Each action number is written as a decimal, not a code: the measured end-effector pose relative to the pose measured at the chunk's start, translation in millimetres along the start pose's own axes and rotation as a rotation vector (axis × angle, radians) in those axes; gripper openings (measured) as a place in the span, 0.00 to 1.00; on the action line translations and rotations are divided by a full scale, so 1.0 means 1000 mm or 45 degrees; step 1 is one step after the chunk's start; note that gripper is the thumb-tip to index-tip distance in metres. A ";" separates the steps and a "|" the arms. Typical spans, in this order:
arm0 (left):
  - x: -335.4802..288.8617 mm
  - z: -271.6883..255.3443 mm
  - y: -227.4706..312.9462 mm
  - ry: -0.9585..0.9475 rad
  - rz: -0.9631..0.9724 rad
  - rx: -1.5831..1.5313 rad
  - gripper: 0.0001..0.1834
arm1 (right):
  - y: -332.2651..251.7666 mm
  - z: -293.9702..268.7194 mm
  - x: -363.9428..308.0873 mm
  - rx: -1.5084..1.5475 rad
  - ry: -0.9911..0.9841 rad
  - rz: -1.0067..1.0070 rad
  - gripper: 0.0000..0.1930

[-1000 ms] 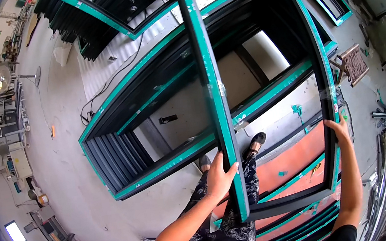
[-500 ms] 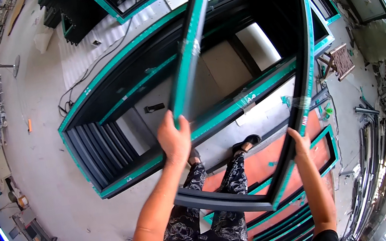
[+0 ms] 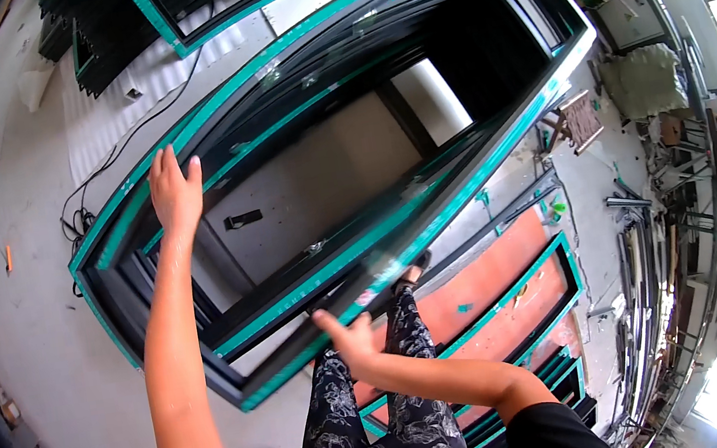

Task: The person assembles metal window frames by applying tape, inserting gaskets into the frame channels by hand and using shears to cut the gasket to length, then stacking the frames together.

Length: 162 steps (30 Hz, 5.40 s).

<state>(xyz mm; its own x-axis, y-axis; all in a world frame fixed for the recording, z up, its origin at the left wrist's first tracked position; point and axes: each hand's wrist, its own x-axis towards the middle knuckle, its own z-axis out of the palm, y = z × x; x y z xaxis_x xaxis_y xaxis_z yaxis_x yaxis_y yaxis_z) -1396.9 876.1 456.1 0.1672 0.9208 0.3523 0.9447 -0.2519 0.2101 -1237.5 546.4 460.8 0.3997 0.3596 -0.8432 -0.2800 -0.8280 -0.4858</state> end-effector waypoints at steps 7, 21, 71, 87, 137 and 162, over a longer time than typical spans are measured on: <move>-0.189 -0.082 0.130 -0.625 -0.094 -0.641 0.30 | -0.108 -0.106 0.009 -1.109 -0.449 -1.135 0.17; -0.190 -0.130 0.117 -0.852 -0.257 -0.329 0.23 | -0.299 -0.275 0.168 -2.572 -0.053 -1.423 0.33; -0.240 -0.168 -0.023 -1.114 -0.295 -0.102 0.28 | -0.227 -0.155 0.100 -2.346 -0.287 -1.406 0.18; -0.256 -0.146 -0.013 -1.295 -0.317 0.174 0.31 | -0.203 -0.148 0.124 -2.133 0.084 -1.523 0.06; -0.216 -0.095 1.071 -2.876 1.606 1.221 0.36 | 0.123 -0.674 -0.060 1.258 0.583 0.564 0.22; -0.409 -0.080 1.331 -2.410 2.149 1.203 0.15 | 0.231 -0.911 -0.114 1.704 0.837 0.085 0.25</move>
<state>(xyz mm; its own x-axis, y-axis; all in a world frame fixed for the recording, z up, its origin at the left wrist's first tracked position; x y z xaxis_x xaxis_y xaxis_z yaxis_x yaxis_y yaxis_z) -230.5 140.6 665.2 -0.1036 -0.3582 -0.9279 -0.2904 -0.8813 0.3727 -552.6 -78.0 654.3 0.5640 -0.2170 -0.7967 -0.7404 0.2942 -0.6043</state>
